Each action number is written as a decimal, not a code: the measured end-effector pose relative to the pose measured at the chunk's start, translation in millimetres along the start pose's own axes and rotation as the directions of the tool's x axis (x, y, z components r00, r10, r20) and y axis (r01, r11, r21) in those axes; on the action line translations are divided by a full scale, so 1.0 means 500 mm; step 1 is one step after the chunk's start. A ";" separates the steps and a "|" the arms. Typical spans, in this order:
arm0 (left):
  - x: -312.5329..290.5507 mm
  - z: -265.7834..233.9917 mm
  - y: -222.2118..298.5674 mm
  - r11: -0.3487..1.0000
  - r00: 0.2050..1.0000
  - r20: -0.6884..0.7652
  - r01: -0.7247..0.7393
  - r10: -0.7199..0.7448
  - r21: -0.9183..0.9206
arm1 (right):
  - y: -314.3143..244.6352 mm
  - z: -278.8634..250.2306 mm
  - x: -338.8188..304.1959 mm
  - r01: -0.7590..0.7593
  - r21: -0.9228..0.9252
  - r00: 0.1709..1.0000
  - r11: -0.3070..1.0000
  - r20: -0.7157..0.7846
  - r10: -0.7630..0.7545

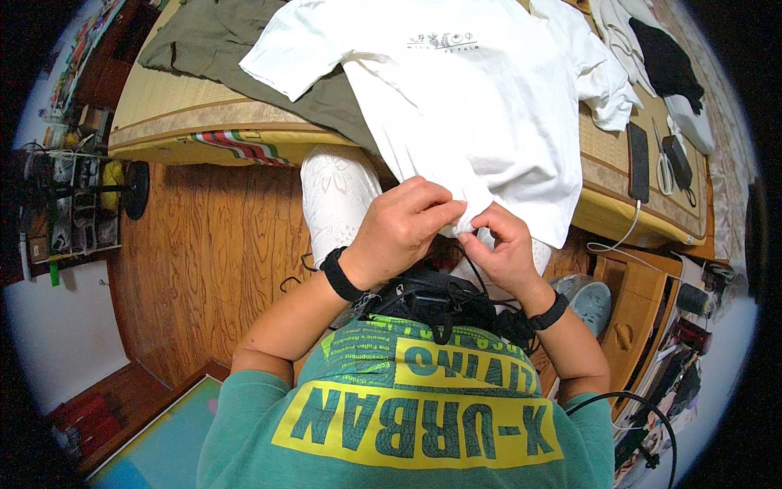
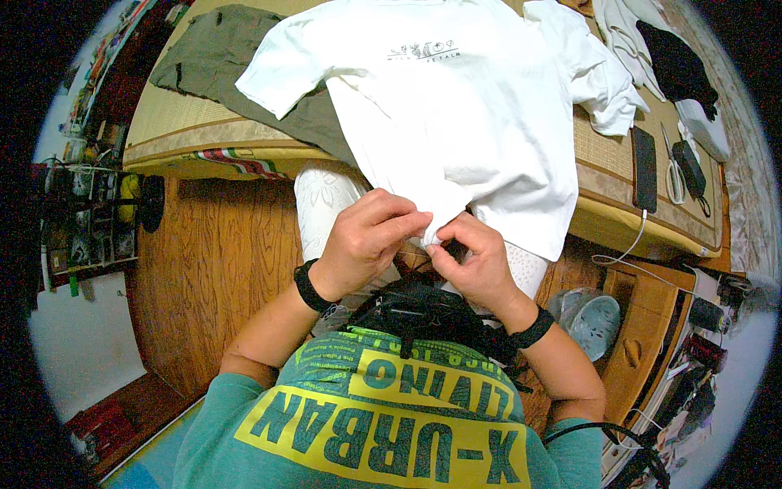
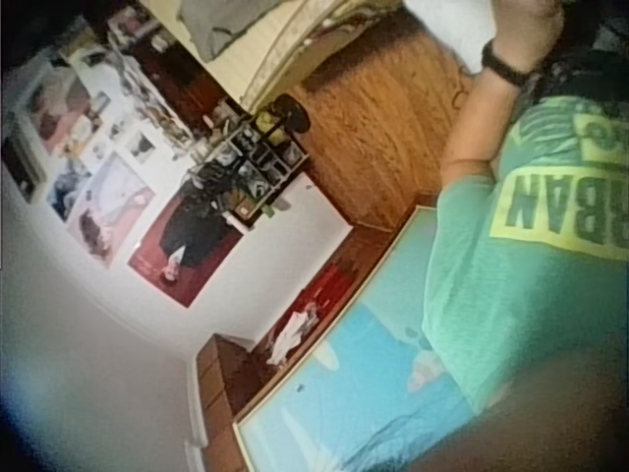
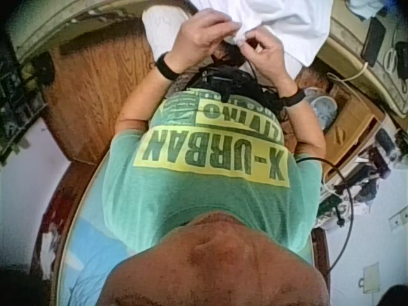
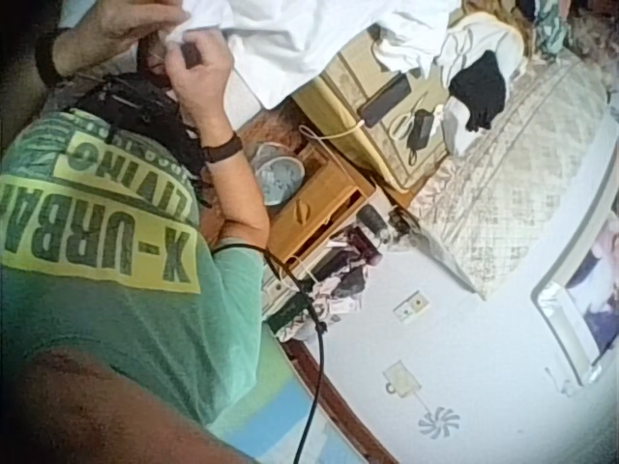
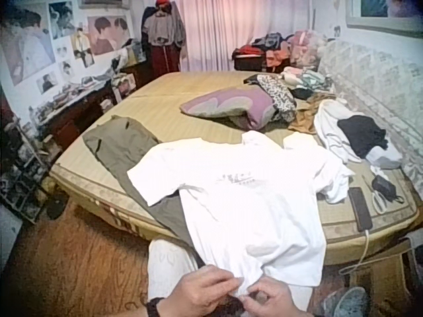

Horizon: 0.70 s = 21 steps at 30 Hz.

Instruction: The person holds a white t-shirt, uses scissors to cut a small section of fabric from the hem, and then uses their hands to fold and manipulate the area around the cut.

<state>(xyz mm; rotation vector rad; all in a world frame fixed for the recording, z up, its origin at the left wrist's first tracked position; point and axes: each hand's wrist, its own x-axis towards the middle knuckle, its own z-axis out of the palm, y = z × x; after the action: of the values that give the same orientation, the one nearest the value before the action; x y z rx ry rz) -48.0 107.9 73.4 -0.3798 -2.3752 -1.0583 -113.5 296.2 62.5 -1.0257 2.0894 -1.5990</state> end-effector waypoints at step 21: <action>-0.015 0.011 -0.004 0.985 0.974 -0.148 0.165 -0.171 -0.049 | 0.024 -0.005 -0.015 -0.333 0.468 0.934 0.819 0.043 0.356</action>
<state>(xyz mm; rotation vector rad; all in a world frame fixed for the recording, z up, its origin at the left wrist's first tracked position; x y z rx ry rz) -44.5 110.3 65.0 -0.1066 -2.2852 -1.1640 -113.9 304.6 50.6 -0.4171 1.6558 -1.8091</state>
